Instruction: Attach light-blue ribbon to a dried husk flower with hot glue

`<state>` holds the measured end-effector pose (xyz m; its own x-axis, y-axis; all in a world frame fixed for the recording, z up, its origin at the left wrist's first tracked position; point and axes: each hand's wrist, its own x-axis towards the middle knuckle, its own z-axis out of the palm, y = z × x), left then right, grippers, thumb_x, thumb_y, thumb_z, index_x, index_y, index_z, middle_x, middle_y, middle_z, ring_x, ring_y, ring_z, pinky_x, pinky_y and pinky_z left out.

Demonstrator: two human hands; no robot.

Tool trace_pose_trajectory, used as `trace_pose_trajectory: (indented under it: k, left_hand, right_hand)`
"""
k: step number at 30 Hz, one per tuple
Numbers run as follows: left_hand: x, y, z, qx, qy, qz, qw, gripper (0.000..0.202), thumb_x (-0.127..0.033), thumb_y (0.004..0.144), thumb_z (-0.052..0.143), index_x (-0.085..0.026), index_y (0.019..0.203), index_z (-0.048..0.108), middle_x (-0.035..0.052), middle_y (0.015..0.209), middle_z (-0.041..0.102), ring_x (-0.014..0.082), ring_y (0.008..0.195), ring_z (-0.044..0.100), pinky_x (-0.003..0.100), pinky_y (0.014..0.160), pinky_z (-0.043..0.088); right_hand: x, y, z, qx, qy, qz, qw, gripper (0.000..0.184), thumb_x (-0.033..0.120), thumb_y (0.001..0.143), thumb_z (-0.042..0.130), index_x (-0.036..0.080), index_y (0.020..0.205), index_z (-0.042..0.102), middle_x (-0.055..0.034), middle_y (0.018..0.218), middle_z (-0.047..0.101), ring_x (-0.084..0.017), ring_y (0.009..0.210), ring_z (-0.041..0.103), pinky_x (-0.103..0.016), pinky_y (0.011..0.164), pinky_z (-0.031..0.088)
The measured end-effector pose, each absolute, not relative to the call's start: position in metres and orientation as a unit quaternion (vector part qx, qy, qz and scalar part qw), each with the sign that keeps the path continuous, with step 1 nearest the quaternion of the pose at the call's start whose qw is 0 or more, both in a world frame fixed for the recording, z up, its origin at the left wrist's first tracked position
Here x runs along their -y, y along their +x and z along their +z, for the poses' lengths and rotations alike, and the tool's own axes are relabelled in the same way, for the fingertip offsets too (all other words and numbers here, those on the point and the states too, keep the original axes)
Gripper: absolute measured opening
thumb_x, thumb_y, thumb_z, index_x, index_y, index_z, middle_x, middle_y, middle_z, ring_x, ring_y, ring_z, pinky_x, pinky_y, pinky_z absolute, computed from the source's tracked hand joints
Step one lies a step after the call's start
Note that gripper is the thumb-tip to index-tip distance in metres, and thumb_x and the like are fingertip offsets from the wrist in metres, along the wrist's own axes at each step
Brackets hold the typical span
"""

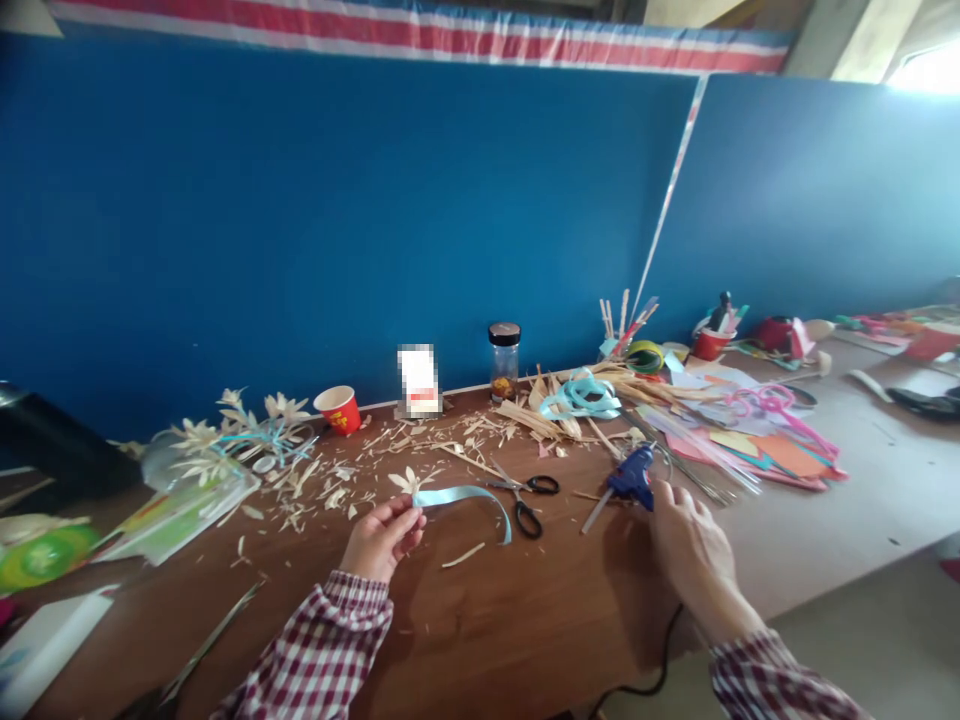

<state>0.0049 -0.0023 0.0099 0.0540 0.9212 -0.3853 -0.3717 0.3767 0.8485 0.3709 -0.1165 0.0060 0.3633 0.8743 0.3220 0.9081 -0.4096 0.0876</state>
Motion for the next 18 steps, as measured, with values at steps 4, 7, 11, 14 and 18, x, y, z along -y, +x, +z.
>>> trace_pose_trajectory:
  k: [4, 7, 11, 14, 18]
  left_hand:
    - [0.001, 0.005, 0.008, -0.480, 0.272, 0.486, 0.678, 0.020, -0.002, 0.067, 0.072, -0.010, 0.084, 0.065, 0.0035, 0.063, 0.067, 0.0090, 0.055, 0.064, 0.014, 0.050, 0.054]
    - [0.001, 0.006, 0.006, -0.480, 0.273, 0.490, 0.675, 0.015, 0.000, 0.068, 0.069, -0.009, 0.080, 0.065, 0.0035, 0.063, 0.067, 0.0084, 0.055, 0.064, 0.013, 0.050, 0.053]
    - [0.001, 0.007, 0.005, -0.480, 0.270, 0.495, 0.672, 0.012, 0.002, 0.070, 0.066, -0.009, 0.074, 0.064, 0.0029, 0.060, 0.066, 0.0081, 0.055, 0.064, 0.012, 0.051, 0.053]
    - [0.000, 0.007, 0.005, -0.481, 0.265, 0.493, 0.675, 0.013, 0.003, 0.071, 0.064, -0.009, 0.074, 0.064, 0.0031, 0.060, 0.066, 0.0079, 0.055, 0.064, 0.012, 0.051, 0.053]
    - [-0.001, 0.007, 0.006, -0.490, 0.261, 0.493, 0.670, 0.013, 0.001, 0.069, 0.067, -0.010, 0.073, 0.063, 0.0029, 0.060, 0.066, 0.0078, 0.054, 0.063, 0.011, 0.049, 0.052]
  right_hand:
    - [0.119, 0.377, 0.003, 0.570, -0.788, -0.201, 0.121, 0.027, 0.026, 0.086, 0.039, 0.017, 0.106, 0.052, -0.0133, 0.095, 0.061, -0.027, 0.084, 0.057, -0.038, 0.068, 0.047]
    - [0.121, 0.380, 0.009, 0.576, -0.767, -0.202, 0.197, 0.030, 0.032, 0.086, 0.037, 0.016, 0.108, 0.051, -0.0129, 0.095, 0.060, -0.028, 0.089, 0.055, -0.040, 0.075, 0.047]
    - [0.126, 0.385, 0.021, 0.548, -0.755, -0.201, 0.298, 0.036, 0.039, 0.085, 0.039, 0.016, 0.112, 0.050, -0.0126, 0.095, 0.059, -0.028, 0.090, 0.055, -0.042, 0.080, 0.046]
    - [0.130, 0.380, 0.028, 0.497, -0.761, -0.190, 0.371, 0.039, 0.042, 0.083, 0.044, 0.017, 0.114, 0.049, -0.0122, 0.099, 0.058, -0.027, 0.091, 0.056, -0.041, 0.080, 0.046]
    - [0.128, 0.352, 0.026, 0.505, -0.746, -0.137, 0.411, 0.035, 0.040, 0.083, 0.046, 0.019, 0.111, 0.049, -0.0106, 0.100, 0.058, -0.024, 0.089, 0.058, -0.038, 0.078, 0.047]
